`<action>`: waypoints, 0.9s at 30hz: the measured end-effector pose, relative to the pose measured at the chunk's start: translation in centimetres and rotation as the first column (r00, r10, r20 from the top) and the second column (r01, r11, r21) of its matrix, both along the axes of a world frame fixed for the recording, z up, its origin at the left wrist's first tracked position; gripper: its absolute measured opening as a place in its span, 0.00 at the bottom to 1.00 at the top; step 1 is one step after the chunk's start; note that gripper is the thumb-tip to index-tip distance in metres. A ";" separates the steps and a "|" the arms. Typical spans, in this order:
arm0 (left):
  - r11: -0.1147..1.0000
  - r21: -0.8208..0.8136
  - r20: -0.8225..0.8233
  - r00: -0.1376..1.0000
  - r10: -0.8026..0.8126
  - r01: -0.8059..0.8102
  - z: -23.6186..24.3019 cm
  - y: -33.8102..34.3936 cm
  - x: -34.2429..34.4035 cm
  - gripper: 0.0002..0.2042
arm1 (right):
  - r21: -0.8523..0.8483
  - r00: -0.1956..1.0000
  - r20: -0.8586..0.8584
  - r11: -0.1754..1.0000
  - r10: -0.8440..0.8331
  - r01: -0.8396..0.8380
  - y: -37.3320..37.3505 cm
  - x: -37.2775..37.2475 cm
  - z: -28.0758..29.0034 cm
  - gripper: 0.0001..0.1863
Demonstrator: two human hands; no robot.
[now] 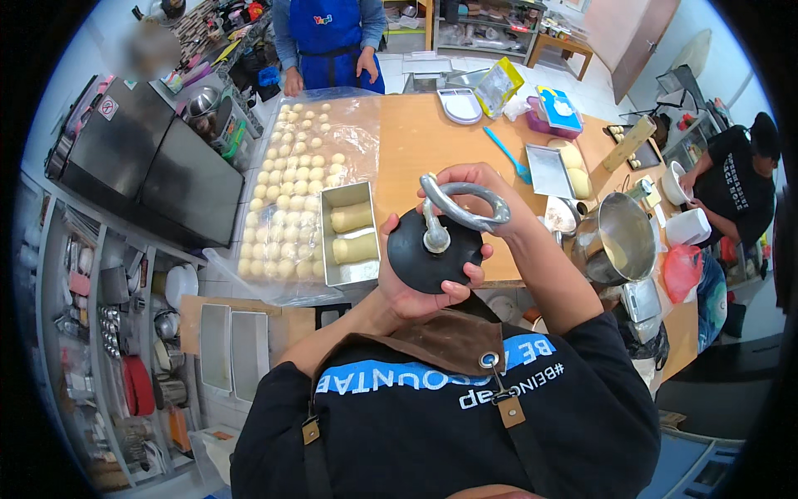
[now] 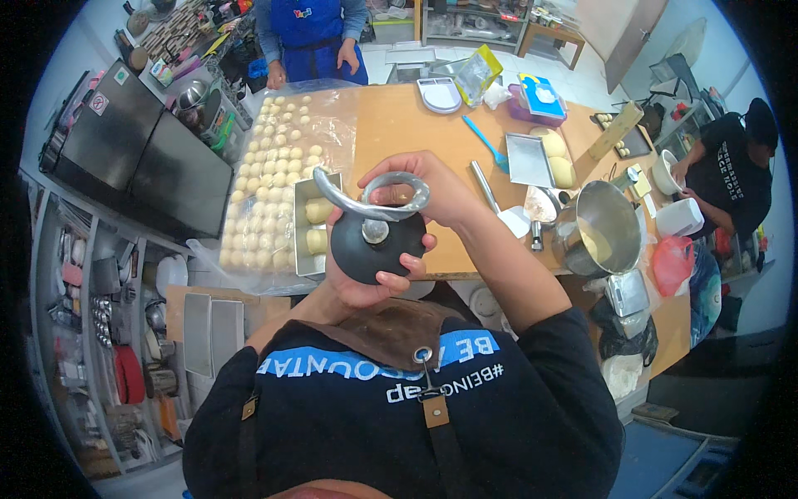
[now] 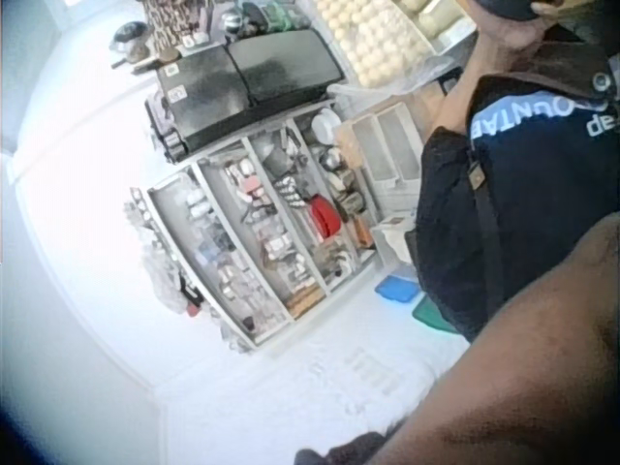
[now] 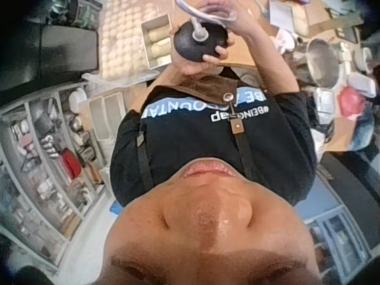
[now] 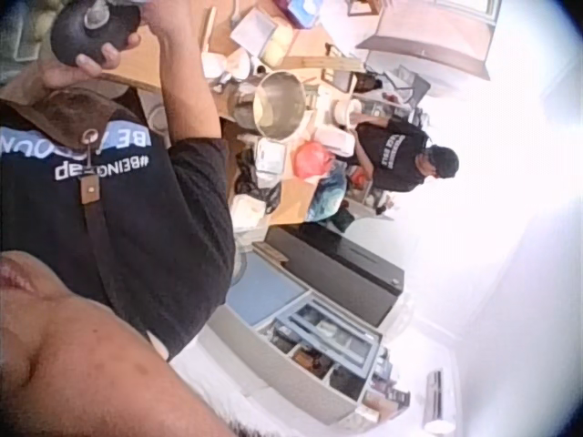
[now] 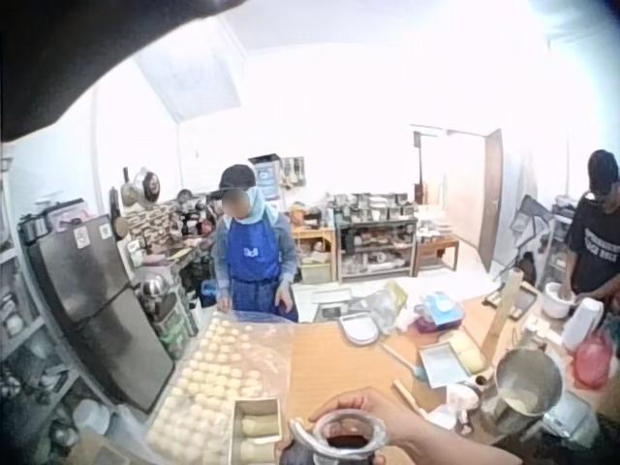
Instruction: The person prepares dough using a stand mixer, rolls and shapes the dough by hand on a tabletop, and places the shaped rolls into metal baking pans.
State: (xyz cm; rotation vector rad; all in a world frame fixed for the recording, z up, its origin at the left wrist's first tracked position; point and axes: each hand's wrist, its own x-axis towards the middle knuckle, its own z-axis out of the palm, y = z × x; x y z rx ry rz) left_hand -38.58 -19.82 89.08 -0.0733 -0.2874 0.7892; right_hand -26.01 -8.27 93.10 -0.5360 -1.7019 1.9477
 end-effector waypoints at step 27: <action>0.978 0.025 -0.261 0.943 0.205 -0.206 -2.5 6.2 5.6 0.43 | 0.606 0.331 0.214 0.391 -0.919 0.693 4.4 30.1 -9.5 0.25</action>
